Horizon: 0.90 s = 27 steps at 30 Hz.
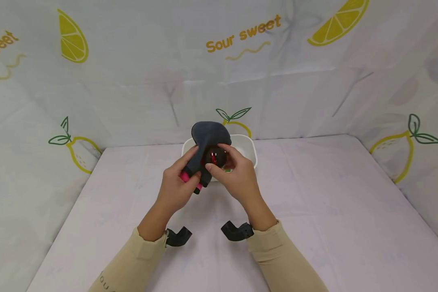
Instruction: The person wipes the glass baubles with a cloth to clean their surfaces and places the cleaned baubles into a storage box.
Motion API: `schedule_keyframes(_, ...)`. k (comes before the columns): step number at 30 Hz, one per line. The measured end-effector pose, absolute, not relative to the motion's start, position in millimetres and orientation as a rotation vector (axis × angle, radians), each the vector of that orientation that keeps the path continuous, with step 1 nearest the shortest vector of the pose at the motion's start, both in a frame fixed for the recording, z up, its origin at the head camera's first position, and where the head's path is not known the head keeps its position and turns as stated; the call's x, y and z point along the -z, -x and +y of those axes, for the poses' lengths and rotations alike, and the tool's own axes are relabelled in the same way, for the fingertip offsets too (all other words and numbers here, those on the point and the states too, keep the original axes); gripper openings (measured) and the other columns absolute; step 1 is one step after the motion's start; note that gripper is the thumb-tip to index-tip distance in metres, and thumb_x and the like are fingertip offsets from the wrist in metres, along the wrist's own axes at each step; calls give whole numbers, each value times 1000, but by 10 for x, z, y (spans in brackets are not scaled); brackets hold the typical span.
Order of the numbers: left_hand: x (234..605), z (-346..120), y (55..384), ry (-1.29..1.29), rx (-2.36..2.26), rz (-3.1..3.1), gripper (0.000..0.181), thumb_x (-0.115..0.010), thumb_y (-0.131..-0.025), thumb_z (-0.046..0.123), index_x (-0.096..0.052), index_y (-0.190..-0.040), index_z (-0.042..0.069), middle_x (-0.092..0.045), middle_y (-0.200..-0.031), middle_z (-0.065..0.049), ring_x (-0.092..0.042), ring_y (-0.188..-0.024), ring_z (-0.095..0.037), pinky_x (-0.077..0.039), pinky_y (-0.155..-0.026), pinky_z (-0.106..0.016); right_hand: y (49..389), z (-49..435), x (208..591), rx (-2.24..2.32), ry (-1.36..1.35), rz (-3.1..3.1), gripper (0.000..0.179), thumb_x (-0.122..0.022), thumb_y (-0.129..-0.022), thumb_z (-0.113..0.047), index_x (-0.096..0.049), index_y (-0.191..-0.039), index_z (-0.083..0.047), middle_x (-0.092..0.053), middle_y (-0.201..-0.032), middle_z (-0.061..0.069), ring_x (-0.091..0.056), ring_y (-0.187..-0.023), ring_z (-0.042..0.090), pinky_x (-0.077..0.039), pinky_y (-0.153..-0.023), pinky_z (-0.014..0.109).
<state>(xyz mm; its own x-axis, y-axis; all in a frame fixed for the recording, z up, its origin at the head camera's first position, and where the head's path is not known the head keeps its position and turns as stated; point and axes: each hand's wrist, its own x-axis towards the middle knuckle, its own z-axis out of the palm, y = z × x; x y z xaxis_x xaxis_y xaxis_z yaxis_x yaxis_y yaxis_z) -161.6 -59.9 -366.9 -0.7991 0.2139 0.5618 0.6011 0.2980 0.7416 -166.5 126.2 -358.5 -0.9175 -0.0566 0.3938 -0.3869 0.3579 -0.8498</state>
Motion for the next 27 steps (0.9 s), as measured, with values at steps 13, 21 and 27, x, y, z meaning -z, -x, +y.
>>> schedule_keyframes(13,3688,-612,1638,764,1516,-2224,63,-58,-87,-8,-49,-146,14,-48,-150,-3,-54,-130,-19,-49,-99,-35,1666,1208,3632,-1580,-449,-2053,56,-82,-77,-3,-56,-126,-1,-62,-120,13,-66,-100,21,-51,-92,17)
schedule_keyframes(21,3658,-626,1625,772,1542,-2216,63,-57,-86,-9,-52,-143,15,-48,-149,-4,-53,-131,-18,-47,-101,-34,1699,1195,3679,-1341,-524,-2041,56,-84,-72,0,-63,-124,-6,-60,-117,12,-61,-106,23,-51,-89,17)
schedule_keyframes(27,3666,-607,1620,795,1512,-2224,62,-57,-86,-8,-53,-143,14,-46,-150,-4,-49,-135,-19,-46,-103,-35,1735,1209,3697,-1168,-494,-2048,55,-85,-71,-3,-65,-123,-6,-58,-119,15,-55,-112,24,-51,-79,35)
